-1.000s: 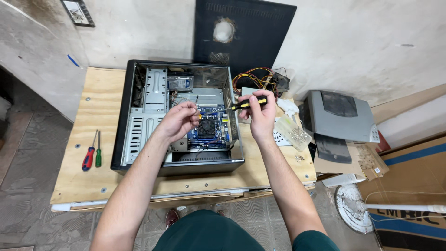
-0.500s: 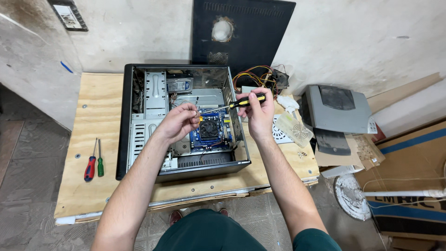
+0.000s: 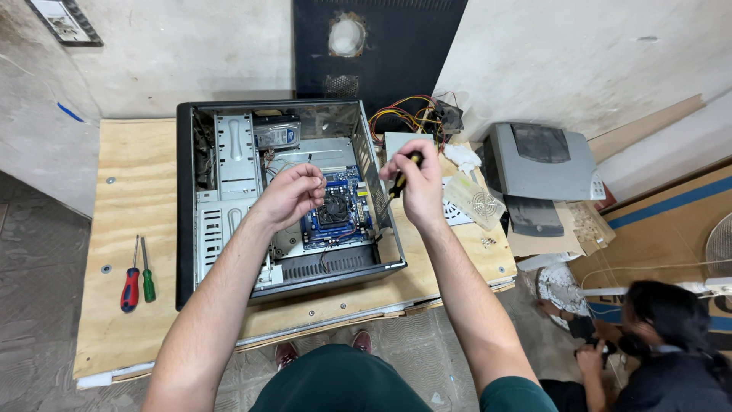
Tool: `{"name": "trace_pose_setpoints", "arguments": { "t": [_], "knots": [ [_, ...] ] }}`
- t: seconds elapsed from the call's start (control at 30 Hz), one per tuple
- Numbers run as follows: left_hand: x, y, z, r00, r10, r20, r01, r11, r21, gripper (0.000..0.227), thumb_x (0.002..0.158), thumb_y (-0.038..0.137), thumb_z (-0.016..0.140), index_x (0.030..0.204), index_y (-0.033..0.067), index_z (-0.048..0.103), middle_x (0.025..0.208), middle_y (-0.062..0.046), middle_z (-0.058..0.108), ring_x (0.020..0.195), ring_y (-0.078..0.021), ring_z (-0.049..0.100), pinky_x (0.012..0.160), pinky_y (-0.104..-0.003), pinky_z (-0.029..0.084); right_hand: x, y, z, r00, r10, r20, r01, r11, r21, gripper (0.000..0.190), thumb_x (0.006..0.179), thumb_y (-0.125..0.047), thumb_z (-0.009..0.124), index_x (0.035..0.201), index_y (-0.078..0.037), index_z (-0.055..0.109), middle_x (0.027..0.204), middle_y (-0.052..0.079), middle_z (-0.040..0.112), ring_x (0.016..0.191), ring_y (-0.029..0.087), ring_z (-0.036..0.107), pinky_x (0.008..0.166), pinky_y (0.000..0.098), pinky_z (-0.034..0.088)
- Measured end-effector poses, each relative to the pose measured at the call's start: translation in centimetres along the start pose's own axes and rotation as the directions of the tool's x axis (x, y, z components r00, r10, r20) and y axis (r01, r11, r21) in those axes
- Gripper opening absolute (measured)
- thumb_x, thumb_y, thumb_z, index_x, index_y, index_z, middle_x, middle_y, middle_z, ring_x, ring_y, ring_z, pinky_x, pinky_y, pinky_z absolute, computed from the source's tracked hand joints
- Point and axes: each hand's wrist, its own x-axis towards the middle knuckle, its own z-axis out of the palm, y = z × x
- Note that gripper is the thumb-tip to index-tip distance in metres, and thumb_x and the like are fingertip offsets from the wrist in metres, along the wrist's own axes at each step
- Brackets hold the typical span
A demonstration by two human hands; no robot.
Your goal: The person installs a motherboard into a desktop computer case. They align the board, secure it with screws using a screwdriver, and connect internal cables.
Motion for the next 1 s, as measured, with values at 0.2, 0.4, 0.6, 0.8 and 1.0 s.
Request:
{"name": "trace_pose_setpoints", "arguments": {
  "t": [0.2,0.4,0.6,0.8,1.0],
  "knots": [
    [0.7,-0.2,0.1,1.000,-0.022,-0.007,0.022,1.000,0.014,0.013,0.106,0.002,0.065,0.118,0.0052,0.065,0.091,-0.003,0.058,0.086,-0.0107,0.065,0.078,-0.026,0.064,0.0,0.0,4.8,0.865,0.294,0.406,-0.078,0.880,-0.469,0.017,0.103,-0.001,0.075,0.120,-0.001,0.074,0.095,0.015,0.076,0.053,0.010,0.067,0.045,0.0225,0.054],
    [1.2,-0.7,-1.3,0.999,-0.017,-0.033,0.017,1.000,0.003,0.012,0.106,0.003,0.066,0.118,0.0054,0.066,0.092,-0.005,0.063,0.085,-0.0123,0.069,0.077,-0.028,0.067,-0.2,1.2,7.4,0.853,0.257,0.455,0.062,0.815,-0.576,0.020,0.093,-0.004,0.084,0.111,-0.013,0.082,0.090,0.008,0.079,0.071,0.019,0.078,0.046,0.0255,0.064],
    [1.2,-1.6,-1.9,0.999,-0.039,-0.030,0.039,0.999,0.000,0.015,0.107,0.002,0.069,0.122,0.0032,0.067,0.095,-0.009,0.073,0.084,-0.0119,0.077,0.079,-0.027,0.070,0.1,2.4,6.7,0.852,0.257,0.456,0.084,0.792,-0.604,0.010,0.097,-0.004,0.082,0.106,-0.008,0.080,0.088,0.009,0.076,0.064,0.018,0.079,0.045,0.0240,0.063],
    [1.4,-2.0,-1.9,0.997,-0.044,-0.059,0.044,0.999,0.006,0.018,0.106,0.001,0.073,0.124,-0.0002,0.070,0.096,-0.009,0.074,0.086,-0.0146,0.081,0.079,-0.027,0.072,0.2,1.9,6.0,0.836,0.174,0.520,0.234,0.745,-0.625,0.011,0.096,-0.005,0.084,0.105,-0.010,0.081,0.099,0.012,0.076,0.094,0.037,0.082,0.073,0.0415,0.067],
    [1.5,-2.2,-1.3,0.994,-0.050,-0.097,0.054,0.998,0.042,0.019,0.106,0.001,0.076,0.124,-0.0008,0.072,0.096,-0.007,0.073,0.087,-0.0147,0.082,0.082,-0.026,0.073,-0.3,2.7,5.5,0.855,0.135,0.500,0.252,0.735,-0.629,0.012,0.096,-0.003,0.082,0.103,-0.012,0.080,0.091,0.010,0.074,0.090,0.033,0.080,0.074,0.0388,0.064]
  ]
}}
